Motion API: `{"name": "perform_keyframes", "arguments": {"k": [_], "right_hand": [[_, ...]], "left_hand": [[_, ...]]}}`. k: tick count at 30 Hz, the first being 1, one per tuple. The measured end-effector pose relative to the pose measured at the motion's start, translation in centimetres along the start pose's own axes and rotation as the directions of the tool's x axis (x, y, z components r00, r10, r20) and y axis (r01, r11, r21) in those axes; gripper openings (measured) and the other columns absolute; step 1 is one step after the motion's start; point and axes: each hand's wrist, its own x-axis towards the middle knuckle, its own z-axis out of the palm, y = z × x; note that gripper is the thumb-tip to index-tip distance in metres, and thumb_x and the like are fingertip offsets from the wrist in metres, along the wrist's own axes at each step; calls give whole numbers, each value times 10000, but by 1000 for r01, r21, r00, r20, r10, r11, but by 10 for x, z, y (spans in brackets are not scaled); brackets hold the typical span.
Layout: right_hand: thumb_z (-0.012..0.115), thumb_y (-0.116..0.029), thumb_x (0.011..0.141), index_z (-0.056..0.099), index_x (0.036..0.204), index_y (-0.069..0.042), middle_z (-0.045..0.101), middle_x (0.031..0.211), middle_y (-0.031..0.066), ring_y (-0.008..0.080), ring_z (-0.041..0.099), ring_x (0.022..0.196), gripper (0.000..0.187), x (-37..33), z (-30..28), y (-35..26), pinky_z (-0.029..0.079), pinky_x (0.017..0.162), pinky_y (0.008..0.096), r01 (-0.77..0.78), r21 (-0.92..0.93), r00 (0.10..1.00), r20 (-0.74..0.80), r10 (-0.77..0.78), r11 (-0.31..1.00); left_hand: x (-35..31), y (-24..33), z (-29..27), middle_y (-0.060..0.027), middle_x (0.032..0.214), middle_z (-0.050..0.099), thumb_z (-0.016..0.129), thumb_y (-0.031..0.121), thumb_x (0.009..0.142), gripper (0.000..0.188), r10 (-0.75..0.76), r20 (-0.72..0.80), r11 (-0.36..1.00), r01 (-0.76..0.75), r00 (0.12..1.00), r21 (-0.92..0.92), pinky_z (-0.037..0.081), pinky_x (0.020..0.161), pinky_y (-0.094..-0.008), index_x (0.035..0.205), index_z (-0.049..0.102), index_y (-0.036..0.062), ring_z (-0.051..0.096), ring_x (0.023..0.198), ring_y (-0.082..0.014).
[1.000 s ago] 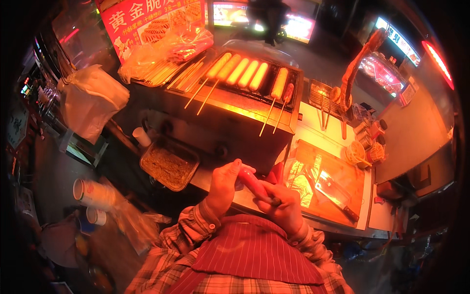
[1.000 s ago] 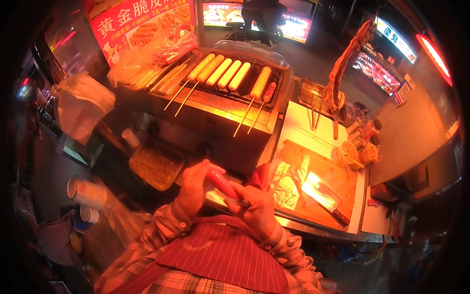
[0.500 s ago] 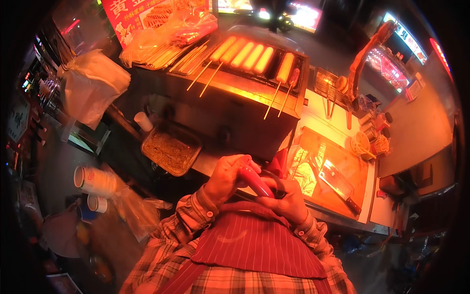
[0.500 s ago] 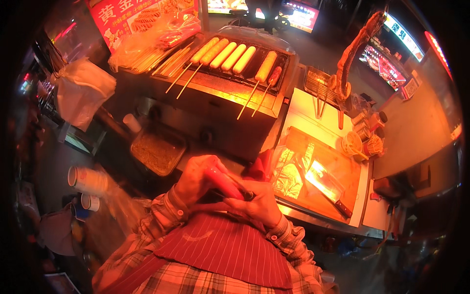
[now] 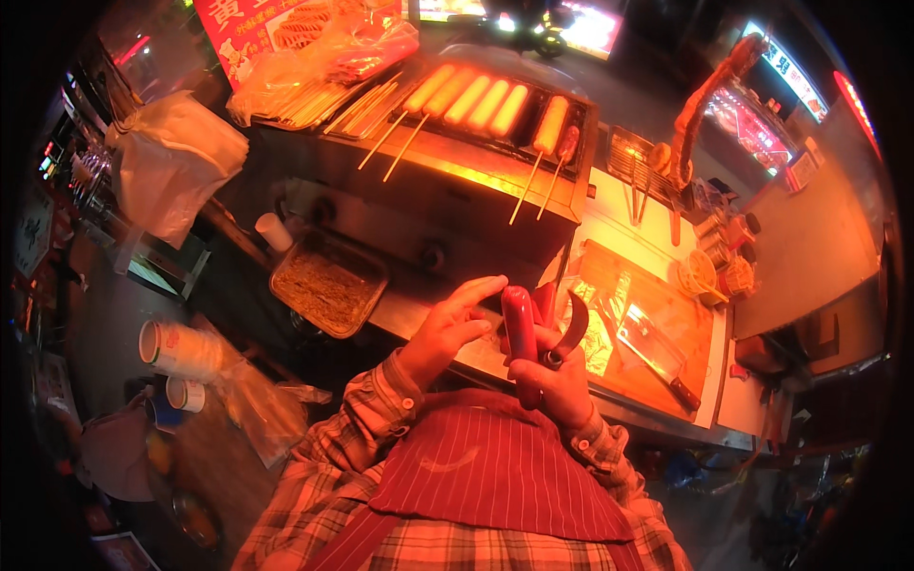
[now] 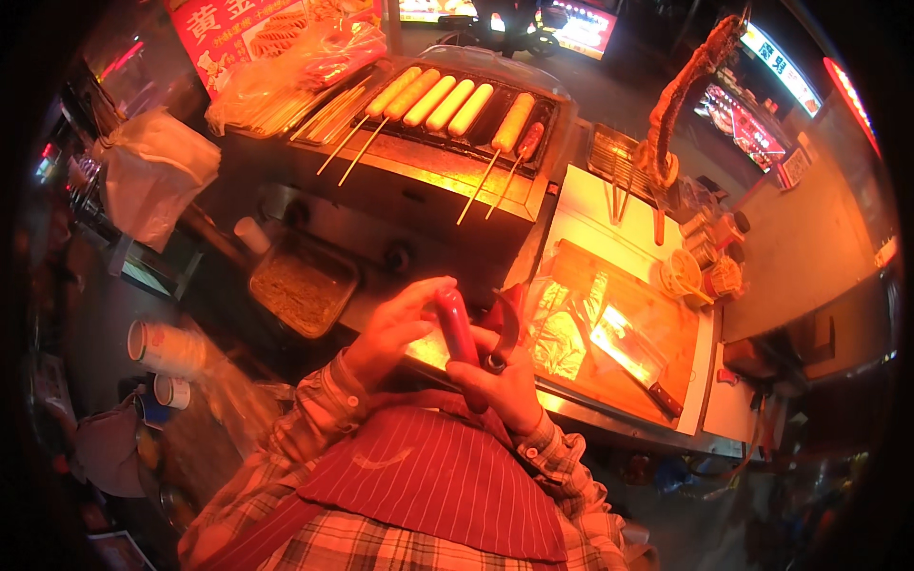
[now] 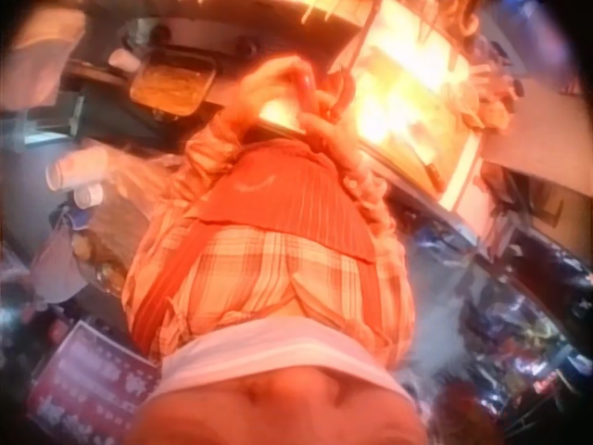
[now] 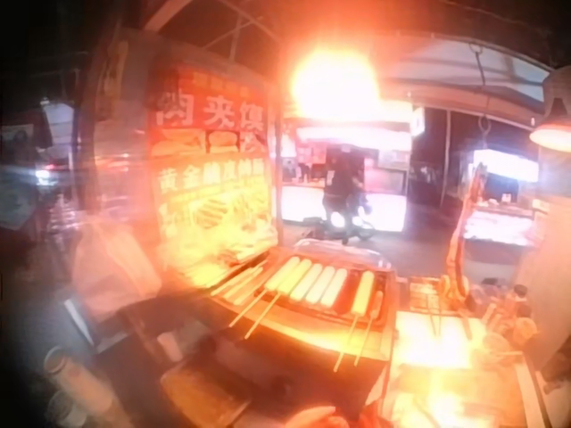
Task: The person prepares and grills sausages on a street food cart. They use a knife to score the sausages, place them on skewers, and arrange them on a rotating grill. The person also uses tongs to adjust the sausages during cooking.
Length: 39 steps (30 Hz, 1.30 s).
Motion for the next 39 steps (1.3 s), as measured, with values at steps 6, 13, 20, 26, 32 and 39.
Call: {"name": "perform_keyframes", "arguments": {"k": [6, 13, 20, 26, 32, 39], "right_hand": [[507, -246, 1002, 547, 1175, -50, 641, 950, 55, 143, 638, 777, 264, 8, 6, -3, 541, 651, 258, -126, 425, 983, -65, 169, 896], [475, -269, 1018, 559, 1179, -19, 595, 1046, 49, 98, 591, 896, 309, 10, 15, 13, 514, 721, 243, -29, 119, 999, -19, 31, 992], [691, -79, 851, 643, 1103, -40, 700, 899, 78, 178, 662, 709, 259, -1, 3, -32, 504, 600, 280, 179, -718, 932, -96, -350, 673], [702, -13, 721, 689, 1011, -57, 644, 692, 80, 251, 621, 596, 293, 16, 6, -56, 472, 552, 347, 429, -884, 788, 264, -556, 187], [693, -33, 654, 703, 1017, -87, 623, 674, 64, 255, 620, 625, 367, 19, 5, -55, 472, 576, 371, 423, -900, 827, 334, -452, 110], [694, -116, 645, 709, 1041, -105, 519, 610, 62, 259, 554, 560, 396, 27, 5, -46, 430, 526, 379, 482, -870, 792, 382, -476, 104]], "left_hand": [[-18, 38, 33, -161, 1383, 492, 636, 36, 737, 573, 438, 450, 241, -584, 778, 775, 313, 1062, -441, 1303, 551, 56, 427, 1331, -343], [-10, 14, 40, -184, 1204, 590, 624, 78, 896, 304, 480, 406, 585, -629, 778, 513, 426, 978, -416, 1186, 547, 33, 565, 1142, -316], [-25, 35, 45, -66, 1014, 594, 537, 55, 938, 265, 73, -68, 993, -65, 995, 103, 477, 823, -265, 1193, 494, -3, 578, 906, -115], [-23, 38, 45, -57, 920, 614, 587, 81, 892, 208, 195, 62, 867, -202, 979, 455, 477, 706, -266, 1079, 565, -8, 589, 822, -118], [-20, 38, 48, -108, 830, 604, 633, 77, 850, 162, 389, 87, 780, -378, 917, 499, 474, 639, -301, 976, 589, -14, 603, 706, -214], [-22, 42, 44, -117, 780, 582, 697, 232, 878, 245, 312, 153, 675, -332, 938, 659, 459, 601, -333, 950, 578, 30, 588, 668, -253]]}}
